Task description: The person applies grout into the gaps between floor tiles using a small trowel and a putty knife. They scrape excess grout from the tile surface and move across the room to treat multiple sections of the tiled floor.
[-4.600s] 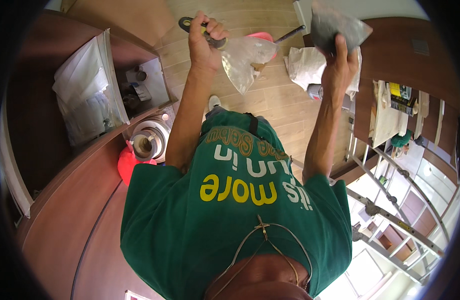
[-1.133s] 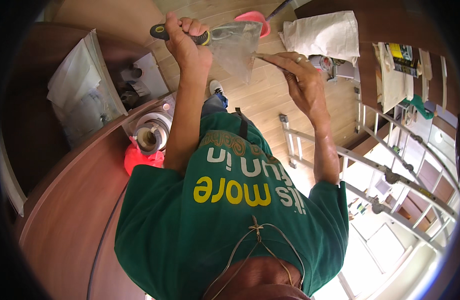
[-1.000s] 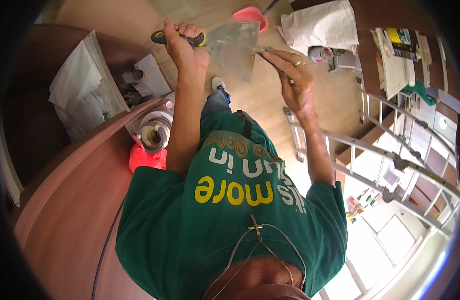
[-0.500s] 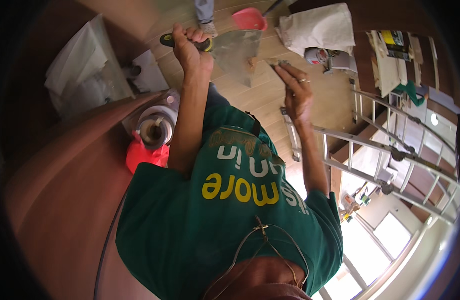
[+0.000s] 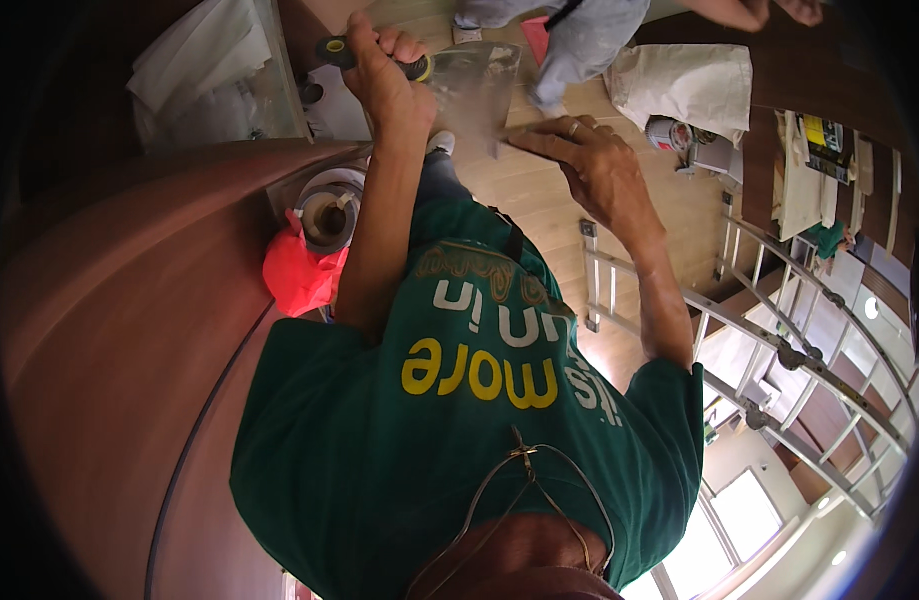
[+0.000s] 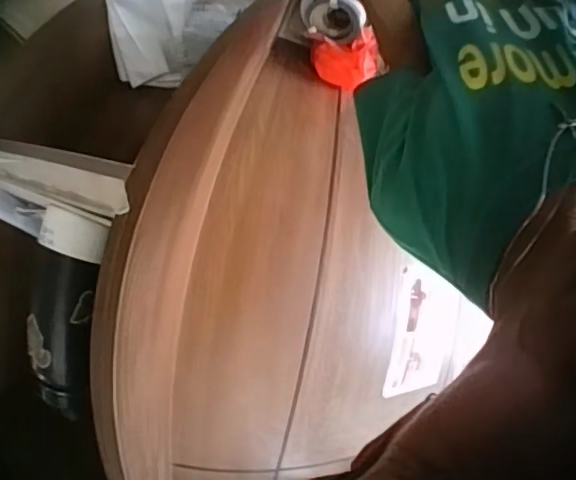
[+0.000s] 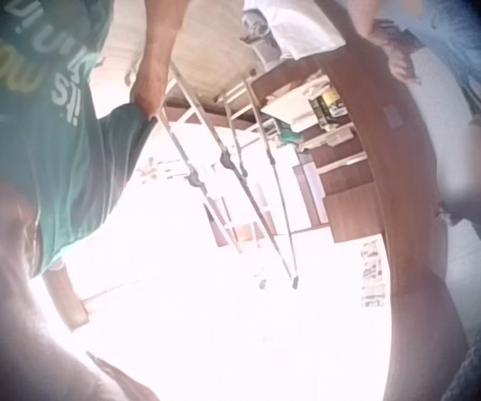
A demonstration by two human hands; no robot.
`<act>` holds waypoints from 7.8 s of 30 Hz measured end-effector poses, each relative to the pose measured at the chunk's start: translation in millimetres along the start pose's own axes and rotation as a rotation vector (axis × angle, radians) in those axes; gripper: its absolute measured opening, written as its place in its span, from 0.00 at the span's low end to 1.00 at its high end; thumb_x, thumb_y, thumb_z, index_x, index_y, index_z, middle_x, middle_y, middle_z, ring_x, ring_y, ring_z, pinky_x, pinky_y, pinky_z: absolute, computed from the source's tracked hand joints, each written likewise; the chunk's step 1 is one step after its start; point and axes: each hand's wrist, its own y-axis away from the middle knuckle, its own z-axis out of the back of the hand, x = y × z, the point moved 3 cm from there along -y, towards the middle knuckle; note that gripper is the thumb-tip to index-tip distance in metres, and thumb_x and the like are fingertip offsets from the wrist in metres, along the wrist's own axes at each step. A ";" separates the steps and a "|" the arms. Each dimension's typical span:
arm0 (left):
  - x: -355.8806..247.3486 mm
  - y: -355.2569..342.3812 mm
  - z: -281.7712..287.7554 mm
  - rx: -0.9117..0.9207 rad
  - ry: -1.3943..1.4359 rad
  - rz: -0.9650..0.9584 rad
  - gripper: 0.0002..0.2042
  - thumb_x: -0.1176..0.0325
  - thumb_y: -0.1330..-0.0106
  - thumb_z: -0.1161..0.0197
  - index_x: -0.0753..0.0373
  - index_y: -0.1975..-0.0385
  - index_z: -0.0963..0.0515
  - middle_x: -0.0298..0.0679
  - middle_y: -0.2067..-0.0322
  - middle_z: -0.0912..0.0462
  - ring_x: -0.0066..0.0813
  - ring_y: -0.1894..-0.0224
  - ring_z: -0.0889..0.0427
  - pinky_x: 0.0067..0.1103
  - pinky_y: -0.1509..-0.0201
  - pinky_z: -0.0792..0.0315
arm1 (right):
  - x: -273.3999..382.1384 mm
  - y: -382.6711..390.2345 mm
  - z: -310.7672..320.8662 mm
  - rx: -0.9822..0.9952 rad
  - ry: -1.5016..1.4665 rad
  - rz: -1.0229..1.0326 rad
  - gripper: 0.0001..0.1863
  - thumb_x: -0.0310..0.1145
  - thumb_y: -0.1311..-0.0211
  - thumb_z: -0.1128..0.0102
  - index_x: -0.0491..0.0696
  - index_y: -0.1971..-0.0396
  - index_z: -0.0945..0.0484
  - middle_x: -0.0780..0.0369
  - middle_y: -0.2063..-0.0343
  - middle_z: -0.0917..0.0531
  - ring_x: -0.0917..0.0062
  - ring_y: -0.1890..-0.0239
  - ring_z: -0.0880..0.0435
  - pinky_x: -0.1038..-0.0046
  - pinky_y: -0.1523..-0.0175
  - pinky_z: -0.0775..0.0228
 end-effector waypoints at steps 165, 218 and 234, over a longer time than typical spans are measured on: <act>1164.6 -1101.4 -140.6 0.601 -0.332 1.176 0.12 0.64 0.33 0.39 0.57 0.76 0.34 0.29 0.80 0.39 0.17 0.78 0.40 0.16 0.72 0.42 | -1294.6 -419.5 -602.2 -0.318 0.202 -1.450 0.26 0.23 0.42 0.52 0.63 0.45 0.23 0.67 0.51 0.21 0.70 0.49 0.24 0.62 0.45 0.35; 1193.2 -1072.4 -116.9 0.577 -0.516 0.987 0.12 0.62 0.34 0.41 0.55 0.75 0.36 0.29 0.79 0.38 0.19 0.79 0.40 0.19 0.73 0.41 | -1231.8 -550.6 -463.5 -0.736 -0.242 -1.093 0.26 0.17 0.48 0.44 0.57 0.50 0.19 0.63 0.54 0.20 0.66 0.52 0.22 0.66 0.49 0.29; 1189.8 -1045.6 -114.4 0.588 -0.663 0.823 0.13 0.61 0.34 0.41 0.55 0.75 0.38 0.29 0.80 0.38 0.19 0.79 0.41 0.19 0.73 0.41 | -1207.2 -579.7 -466.3 -0.527 -0.354 -0.977 0.31 0.16 0.55 0.47 0.63 0.51 0.19 0.68 0.55 0.19 0.69 0.53 0.21 0.68 0.48 0.28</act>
